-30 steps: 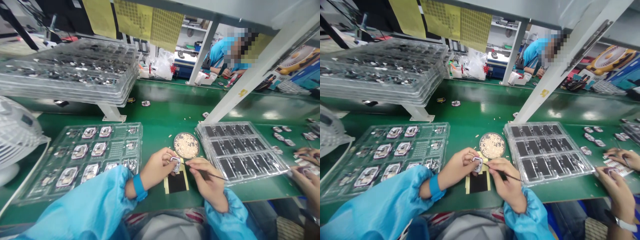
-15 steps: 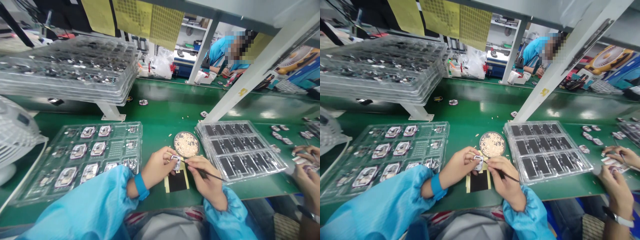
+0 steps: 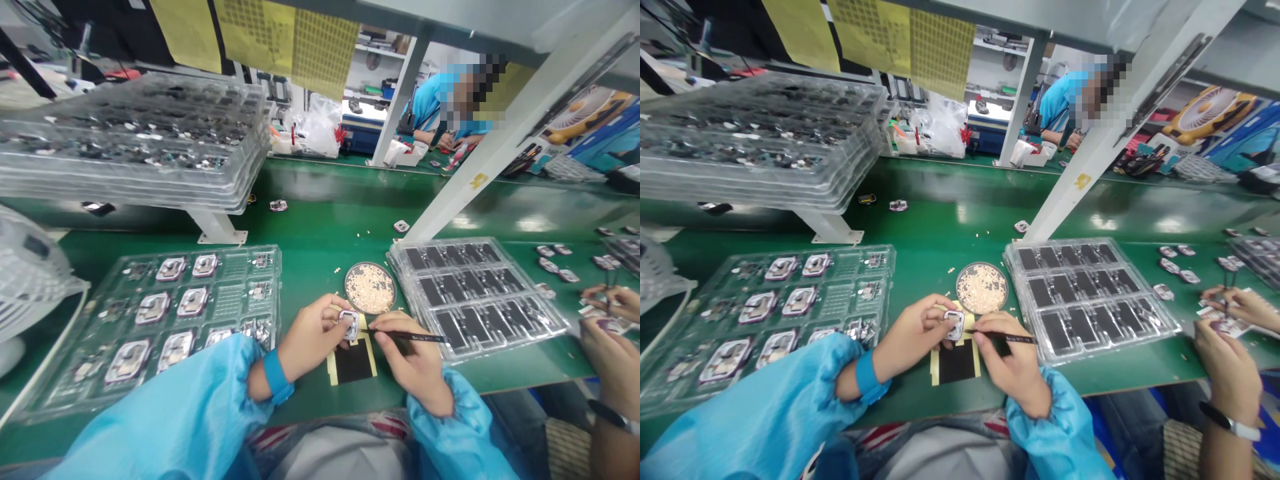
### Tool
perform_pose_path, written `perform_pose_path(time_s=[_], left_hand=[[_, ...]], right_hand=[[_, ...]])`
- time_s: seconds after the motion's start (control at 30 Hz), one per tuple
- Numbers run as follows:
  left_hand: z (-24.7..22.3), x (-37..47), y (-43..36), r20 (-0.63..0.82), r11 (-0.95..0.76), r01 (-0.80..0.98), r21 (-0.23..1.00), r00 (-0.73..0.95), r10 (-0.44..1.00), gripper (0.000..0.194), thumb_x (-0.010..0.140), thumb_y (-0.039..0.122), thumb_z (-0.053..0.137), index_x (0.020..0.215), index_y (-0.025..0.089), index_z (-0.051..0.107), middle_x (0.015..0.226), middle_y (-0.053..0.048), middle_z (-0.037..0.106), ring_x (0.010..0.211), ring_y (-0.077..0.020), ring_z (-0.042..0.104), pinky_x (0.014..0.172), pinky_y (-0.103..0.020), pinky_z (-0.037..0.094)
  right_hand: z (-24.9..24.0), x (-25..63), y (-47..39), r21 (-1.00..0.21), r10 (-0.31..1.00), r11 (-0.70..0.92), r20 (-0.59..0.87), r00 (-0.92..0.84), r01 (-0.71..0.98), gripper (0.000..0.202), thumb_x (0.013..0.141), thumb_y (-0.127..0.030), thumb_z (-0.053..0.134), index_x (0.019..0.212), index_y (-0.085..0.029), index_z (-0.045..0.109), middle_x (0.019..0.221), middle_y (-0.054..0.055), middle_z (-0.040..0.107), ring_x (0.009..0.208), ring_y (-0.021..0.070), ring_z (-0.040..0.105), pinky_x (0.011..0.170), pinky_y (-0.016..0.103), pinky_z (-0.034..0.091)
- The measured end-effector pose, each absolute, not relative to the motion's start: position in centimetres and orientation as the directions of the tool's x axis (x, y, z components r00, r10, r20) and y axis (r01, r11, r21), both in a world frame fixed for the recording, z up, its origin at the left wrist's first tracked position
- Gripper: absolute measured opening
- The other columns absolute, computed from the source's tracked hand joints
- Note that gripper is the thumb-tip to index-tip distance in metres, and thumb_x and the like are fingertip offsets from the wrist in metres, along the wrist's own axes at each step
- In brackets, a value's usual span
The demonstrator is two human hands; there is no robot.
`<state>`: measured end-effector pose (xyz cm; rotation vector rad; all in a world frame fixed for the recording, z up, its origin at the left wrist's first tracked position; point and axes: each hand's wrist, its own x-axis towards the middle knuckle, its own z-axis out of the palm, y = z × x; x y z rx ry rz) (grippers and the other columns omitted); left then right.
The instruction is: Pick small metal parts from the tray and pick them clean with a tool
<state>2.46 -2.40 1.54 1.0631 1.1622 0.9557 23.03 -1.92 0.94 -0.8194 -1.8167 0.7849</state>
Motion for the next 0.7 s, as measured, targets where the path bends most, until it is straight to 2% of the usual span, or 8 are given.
perform_pose_path(time_s=[0.1,0.4,0.7], left_hand=[[1.54,2.49,-2.44,-0.213,0.226,-0.059,0.972,0.168,0.963,0.023,0.086,0.032,0.068,0.101,0.016,0.061,0.076,-0.003,0.071,0.061,-0.0145,0.07,0.056,-0.023,0.057],[1.89,2.38,-2.64,-0.177,0.19,-0.066,0.979,0.173,0.969,0.022,0.089,0.037,0.066,0.099,0.017,0.063,0.078,-0.003,0.073,0.061,-0.0134,0.069,0.049,-0.019,0.051],[1.98,1.88,-2.53,-0.202,0.21,-0.021,0.977,0.189,0.961,0.033,0.086,0.047,0.067,0.1,0.016,0.066,0.078,-0.004,0.072,0.064,-0.015,0.066,0.047,-0.019,0.047]], right_hand=[[0.91,23.05,-1.95,-0.796,0.798,0.58,0.515,-0.313,0.171,0.025,0.089,-0.003,0.063,0.104,-0.022,0.067,0.098,0.007,0.071,0.094,0.0239,0.067,0.085,0.044,0.054],[1.19,23.07,-2.02,-0.79,0.787,0.586,0.503,-0.357,0.179,0.025,0.089,-0.005,0.064,0.105,-0.023,0.069,0.099,0.007,0.072,0.095,0.024,0.067,0.086,0.043,0.053],[1.29,23.59,-2.67,-0.939,0.842,0.33,0.341,-0.419,-0.102,0.008,0.095,-0.017,0.063,0.096,-0.022,0.07,0.095,0.008,0.074,0.091,0.0228,0.07,0.082,0.04,0.055]])
